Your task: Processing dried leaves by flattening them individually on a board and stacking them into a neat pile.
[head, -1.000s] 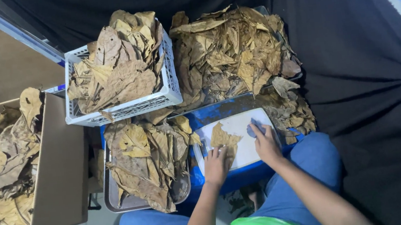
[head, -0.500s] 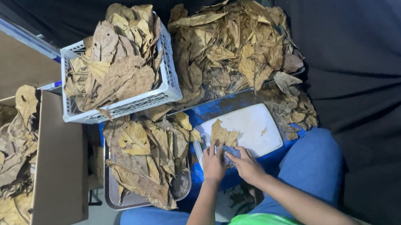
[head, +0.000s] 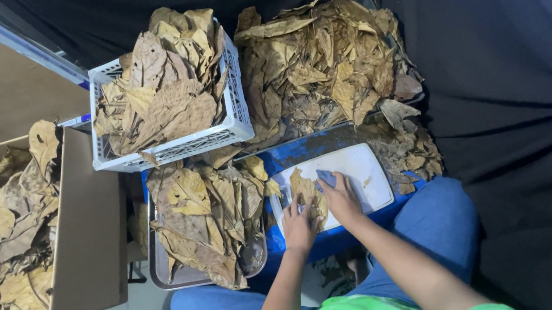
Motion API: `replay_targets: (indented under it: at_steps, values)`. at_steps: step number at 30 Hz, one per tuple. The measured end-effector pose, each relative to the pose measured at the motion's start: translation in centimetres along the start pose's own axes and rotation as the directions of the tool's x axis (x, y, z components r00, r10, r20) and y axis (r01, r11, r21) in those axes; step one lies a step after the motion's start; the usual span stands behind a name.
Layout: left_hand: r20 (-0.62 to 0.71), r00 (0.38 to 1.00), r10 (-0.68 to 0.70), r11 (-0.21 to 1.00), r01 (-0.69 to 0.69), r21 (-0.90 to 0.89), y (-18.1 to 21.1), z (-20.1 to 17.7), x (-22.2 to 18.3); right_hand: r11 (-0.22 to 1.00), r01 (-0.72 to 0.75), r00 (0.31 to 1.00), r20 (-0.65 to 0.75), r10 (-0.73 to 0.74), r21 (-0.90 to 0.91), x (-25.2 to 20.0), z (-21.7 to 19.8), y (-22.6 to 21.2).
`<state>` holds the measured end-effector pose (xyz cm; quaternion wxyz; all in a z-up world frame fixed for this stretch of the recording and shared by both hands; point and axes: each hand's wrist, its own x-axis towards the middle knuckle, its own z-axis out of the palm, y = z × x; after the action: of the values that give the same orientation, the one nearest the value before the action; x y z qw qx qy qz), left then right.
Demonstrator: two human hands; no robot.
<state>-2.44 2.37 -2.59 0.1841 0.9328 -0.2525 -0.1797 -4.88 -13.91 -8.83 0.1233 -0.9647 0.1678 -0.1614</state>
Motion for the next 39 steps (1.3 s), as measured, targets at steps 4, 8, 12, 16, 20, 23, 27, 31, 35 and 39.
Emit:
replay_targets:
  at_steps: [4, 8, 12, 16, 20, 23, 27, 31, 35, 39]
  values:
    - [0.014, 1.000, -0.003, 0.999, 0.004, -0.048, -0.1, 1.3, 0.1, 0.998, -0.037, 0.999, -0.004, 0.037, -0.055, 1.2, -0.8, 0.4]
    - [0.062, 0.998, 0.008, 1.000, -0.009, 0.010, 0.5, 0.9, 0.1, 0.985, -0.158, 0.982, 0.113, 0.149, 0.074, 1.8, -0.4, 1.9]
    - [0.154, 0.983, 0.101, 0.992, -0.111, 0.056, 0.5, 1.1, 0.6, 0.933, -0.208, 0.974, 0.154, 0.169, 0.295, 1.8, -2.4, 1.9]
    - [0.175, 0.972, 0.156, 0.985, -0.166, 0.048, 0.0, 1.2, 1.2, 0.931, -0.092, 0.986, 0.165, 0.035, 0.352, -0.4, -3.5, 0.7]
    - [0.080, 0.982, 0.173, 0.978, -0.181, 0.102, -0.9, 2.0, 1.5, 0.949, -0.090, 0.933, 0.359, -0.026, 0.303, -2.7, -6.9, -1.4]
    - [0.054, 0.984, 0.172, 0.980, -0.177, 0.093, -0.5, 1.7, 1.2, 0.975, -0.065, 0.907, 0.420, -0.031, 0.212, -3.2, -6.6, -1.4]
    - [0.065, 0.986, 0.152, 0.988, -0.154, 0.027, 0.1, 0.2, 1.0, 0.990, -0.068, 0.904, 0.428, 0.008, 0.126, -1.4, -5.5, -1.8]
    - [0.056, 0.989, 0.138, 0.990, -0.137, -0.015, 0.0, 0.3, 1.0, 0.998, 0.020, 0.928, 0.369, -0.043, 0.066, 0.7, -2.9, -1.3]
    - [0.052, 0.990, 0.133, 0.991, -0.133, 0.006, 0.1, -0.2, 1.2, 0.992, 0.117, 0.924, 0.360, -0.125, 0.043, 3.3, -2.8, -2.0]
    - [0.098, 0.990, 0.103, 0.994, -0.105, 0.012, 0.2, -0.3, 1.3, 0.986, 0.165, 0.921, 0.354, -0.162, 0.021, 5.1, 1.5, -0.7]
